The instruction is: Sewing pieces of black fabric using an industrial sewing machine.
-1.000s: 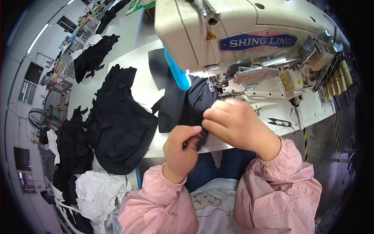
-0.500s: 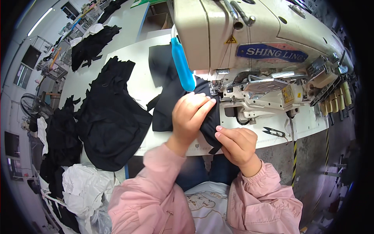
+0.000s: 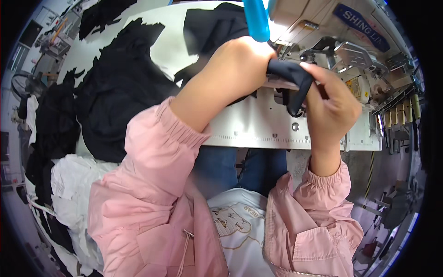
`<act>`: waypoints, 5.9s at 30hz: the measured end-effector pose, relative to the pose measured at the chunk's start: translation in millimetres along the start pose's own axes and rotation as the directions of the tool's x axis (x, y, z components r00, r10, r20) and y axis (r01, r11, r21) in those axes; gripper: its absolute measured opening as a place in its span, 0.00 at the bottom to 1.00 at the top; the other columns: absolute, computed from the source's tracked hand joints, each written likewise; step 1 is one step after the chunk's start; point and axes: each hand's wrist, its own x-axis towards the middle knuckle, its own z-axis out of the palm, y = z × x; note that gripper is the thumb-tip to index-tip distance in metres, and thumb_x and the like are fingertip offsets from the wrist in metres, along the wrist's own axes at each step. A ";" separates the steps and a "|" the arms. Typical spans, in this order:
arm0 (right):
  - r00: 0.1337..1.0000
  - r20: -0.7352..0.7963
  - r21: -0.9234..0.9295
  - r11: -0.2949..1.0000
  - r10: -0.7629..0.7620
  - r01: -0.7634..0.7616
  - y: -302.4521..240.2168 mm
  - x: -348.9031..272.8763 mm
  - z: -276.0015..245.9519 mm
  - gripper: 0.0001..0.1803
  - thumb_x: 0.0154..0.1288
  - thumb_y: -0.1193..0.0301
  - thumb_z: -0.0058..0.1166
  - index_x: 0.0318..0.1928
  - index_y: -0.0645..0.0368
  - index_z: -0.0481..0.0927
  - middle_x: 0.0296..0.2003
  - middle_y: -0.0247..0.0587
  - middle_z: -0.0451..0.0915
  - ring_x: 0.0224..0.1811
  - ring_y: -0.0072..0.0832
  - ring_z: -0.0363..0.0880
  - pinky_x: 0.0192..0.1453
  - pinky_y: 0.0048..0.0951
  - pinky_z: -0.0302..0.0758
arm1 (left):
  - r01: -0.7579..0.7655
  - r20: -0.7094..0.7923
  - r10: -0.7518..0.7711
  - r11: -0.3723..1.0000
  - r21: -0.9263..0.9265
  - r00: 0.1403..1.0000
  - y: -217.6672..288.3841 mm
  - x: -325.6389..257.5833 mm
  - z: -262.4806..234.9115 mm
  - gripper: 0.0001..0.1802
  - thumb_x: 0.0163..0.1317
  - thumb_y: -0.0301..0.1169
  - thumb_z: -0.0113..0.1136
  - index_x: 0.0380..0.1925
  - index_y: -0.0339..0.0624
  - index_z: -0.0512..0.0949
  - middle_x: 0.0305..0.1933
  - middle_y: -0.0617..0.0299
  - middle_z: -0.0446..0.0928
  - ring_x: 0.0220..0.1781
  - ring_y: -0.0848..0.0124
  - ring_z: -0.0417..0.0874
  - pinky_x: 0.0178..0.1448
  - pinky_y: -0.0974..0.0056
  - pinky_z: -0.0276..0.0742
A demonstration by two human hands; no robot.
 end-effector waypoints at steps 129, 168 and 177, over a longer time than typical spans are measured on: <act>0.956 0.034 -0.039 0.955 -0.292 0.293 41.0 -57.3 48.8 0.18 0.48 0.77 0.65 0.43 0.53 0.89 0.46 0.29 0.88 0.44 0.30 0.83 0.45 0.35 0.74 | -0.097 -0.148 0.120 0.983 0.153 0.982 -0.7 -54.5 14.9 0.09 0.61 0.32 0.69 0.41 0.56 0.90 0.48 0.75 0.86 0.58 0.72 0.86 0.80 0.42 0.68; 0.986 -0.063 -0.110 0.983 -0.156 0.148 42.1 -65.4 60.9 0.21 0.42 0.82 0.69 0.39 0.48 0.88 0.43 0.30 0.83 0.49 0.38 0.77 0.54 0.39 0.73 | 0.012 -0.077 -0.009 1.000 0.029 0.997 -3.6 -50.9 11.9 0.17 0.60 0.26 0.73 0.50 0.52 0.89 0.58 0.70 0.86 0.61 0.66 0.86 0.79 0.40 0.67; 0.980 -0.022 -0.093 0.976 -0.197 0.195 44.7 -63.3 57.1 0.22 0.43 0.82 0.69 0.42 0.49 0.89 0.43 0.33 0.83 0.49 0.39 0.77 0.55 0.39 0.72 | 0.034 -0.068 -0.035 0.999 -0.019 0.997 -5.4 -50.2 10.9 0.17 0.61 0.24 0.71 0.50 0.51 0.89 0.59 0.69 0.86 0.60 0.64 0.86 0.79 0.40 0.67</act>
